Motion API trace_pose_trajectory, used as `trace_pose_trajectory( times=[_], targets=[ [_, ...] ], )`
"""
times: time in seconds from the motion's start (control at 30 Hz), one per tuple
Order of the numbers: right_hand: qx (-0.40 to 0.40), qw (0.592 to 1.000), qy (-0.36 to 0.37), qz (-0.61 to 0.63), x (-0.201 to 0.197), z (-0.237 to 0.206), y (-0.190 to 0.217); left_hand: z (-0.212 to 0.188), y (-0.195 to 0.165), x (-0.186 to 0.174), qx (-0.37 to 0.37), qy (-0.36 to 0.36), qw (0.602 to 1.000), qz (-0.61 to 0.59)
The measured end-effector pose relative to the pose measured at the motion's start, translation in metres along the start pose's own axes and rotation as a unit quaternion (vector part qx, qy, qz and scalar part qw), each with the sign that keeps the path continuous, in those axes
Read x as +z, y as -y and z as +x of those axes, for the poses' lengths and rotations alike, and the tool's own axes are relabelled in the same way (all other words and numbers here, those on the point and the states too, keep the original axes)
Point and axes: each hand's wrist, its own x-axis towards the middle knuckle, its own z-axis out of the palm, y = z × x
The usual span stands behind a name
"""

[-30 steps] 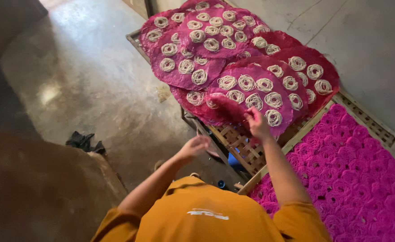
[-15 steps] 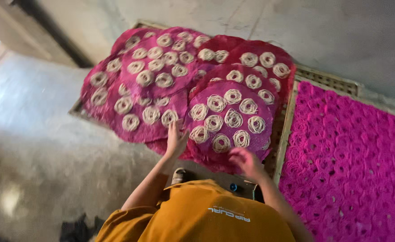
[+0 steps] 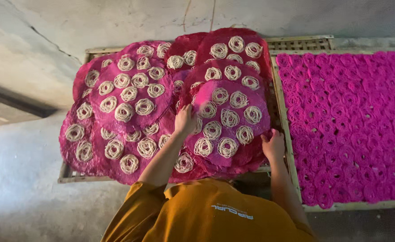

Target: The person repeatedly picks up small white coiled items from a wooden lattice tray and places them onto a pink glittery circular mat. They continue this process, filling the mat with the coils and occasionally moving the mat to a different tray.

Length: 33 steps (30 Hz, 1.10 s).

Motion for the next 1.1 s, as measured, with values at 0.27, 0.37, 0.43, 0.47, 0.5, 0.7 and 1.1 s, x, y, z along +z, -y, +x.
trace_pose_trajectory(
  times=[0.27,0.37,0.43,0.47,0.5,0.7,1.1],
  targets=[
    [-0.026,0.988,-0.087,0.125,-0.001,-0.021,0.009,-0.039,-0.060,0.013,-0.011,0.161,0.977,-0.140],
    [0.004,0.991,-0.066,0.118,-0.002,-0.021,0.013,-0.020,-0.047,0.014,-0.066,0.103,0.977,-0.173],
    [-0.028,0.993,-0.069,0.092,-0.003,-0.019,0.017,0.000,-0.020,0.004,-0.120,-0.012,0.925,-0.359],
    [-0.042,0.993,-0.073,0.080,-0.004,-0.018,0.020,0.006,-0.005,-0.002,-0.188,-0.048,0.801,-0.567],
    [-0.063,0.993,-0.079,0.063,-0.004,-0.018,0.023,0.005,0.008,-0.008,-0.094,-0.065,0.962,-0.250],
    [-0.085,0.990,-0.099,0.049,-0.004,-0.016,0.046,0.010,0.020,-0.022,-0.038,0.002,0.998,0.049],
    [0.192,0.707,0.106,0.673,-0.037,-0.004,0.052,0.018,-0.041,-0.042,0.114,-0.014,0.977,-0.181]
  ],
)
